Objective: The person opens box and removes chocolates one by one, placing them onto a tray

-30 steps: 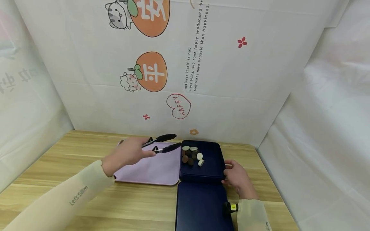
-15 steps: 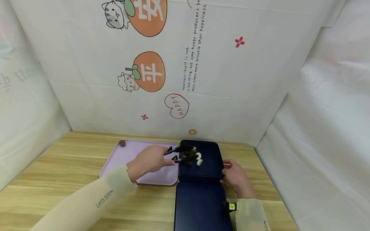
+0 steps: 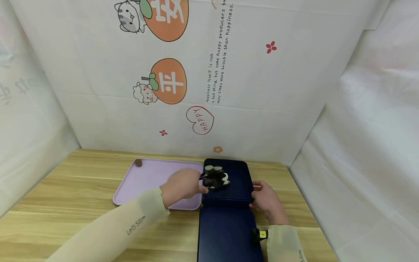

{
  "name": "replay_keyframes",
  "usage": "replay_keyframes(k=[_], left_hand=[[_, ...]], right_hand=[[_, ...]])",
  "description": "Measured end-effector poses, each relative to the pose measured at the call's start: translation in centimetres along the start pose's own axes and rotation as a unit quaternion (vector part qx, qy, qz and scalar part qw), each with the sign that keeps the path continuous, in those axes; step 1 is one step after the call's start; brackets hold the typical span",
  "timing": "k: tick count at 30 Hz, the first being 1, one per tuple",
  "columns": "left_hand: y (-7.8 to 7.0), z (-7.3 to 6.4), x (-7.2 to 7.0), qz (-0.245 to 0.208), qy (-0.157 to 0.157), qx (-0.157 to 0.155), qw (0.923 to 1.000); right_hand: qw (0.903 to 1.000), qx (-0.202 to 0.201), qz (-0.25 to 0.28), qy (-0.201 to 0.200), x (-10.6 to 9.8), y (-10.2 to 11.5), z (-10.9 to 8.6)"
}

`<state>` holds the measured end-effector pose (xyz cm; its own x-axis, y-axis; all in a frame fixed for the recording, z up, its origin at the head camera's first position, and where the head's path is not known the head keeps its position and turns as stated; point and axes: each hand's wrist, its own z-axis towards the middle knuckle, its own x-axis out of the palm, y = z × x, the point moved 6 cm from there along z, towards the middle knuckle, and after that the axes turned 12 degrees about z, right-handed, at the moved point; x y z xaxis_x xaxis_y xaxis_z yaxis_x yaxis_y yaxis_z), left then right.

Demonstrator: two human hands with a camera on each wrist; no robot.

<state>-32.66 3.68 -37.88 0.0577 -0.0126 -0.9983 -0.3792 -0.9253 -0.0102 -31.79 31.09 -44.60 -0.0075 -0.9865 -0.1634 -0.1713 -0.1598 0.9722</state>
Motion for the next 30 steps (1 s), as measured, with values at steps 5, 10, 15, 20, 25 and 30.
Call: replay_keyframes(k=[5, 10, 15, 20, 25, 30], left_hand=[[-0.7, 0.5, 0.2, 0.010, -0.005, -0.003, 0.9999], [-1.0, 0.8, 0.6, 0.011, -0.013, -0.006, 0.9998], [-1.1, 0.8, 0.9, 0.009, -0.019, -0.005, 0.9998], [-1.3, 0.8, 1.0, 0.006, -0.020, -0.004, 0.9998], [-1.4, 0.7, 1.2, -0.002, -0.002, -0.002, 1.0000], [-1.4, 0.6, 1.3, -0.016, 0.009, -0.001, 0.9998]], right_hand=[[1.0000, -0.002, 0.001, 0.001, -0.1, 0.0, 0.0], [1.0000, 0.000, 0.002, 0.002, -0.1, 0.2, -0.2], [1.0000, 0.003, -0.001, 0.002, 0.0, 0.2, -0.2], [1.0000, 0.004, -0.001, 0.003, 0.0, 0.1, -0.2], [1.0000, 0.000, -0.001, 0.003, 0.1, 0.2, -0.1], [1.0000, -0.002, -0.004, 0.003, 0.2, 0.3, -0.2]])
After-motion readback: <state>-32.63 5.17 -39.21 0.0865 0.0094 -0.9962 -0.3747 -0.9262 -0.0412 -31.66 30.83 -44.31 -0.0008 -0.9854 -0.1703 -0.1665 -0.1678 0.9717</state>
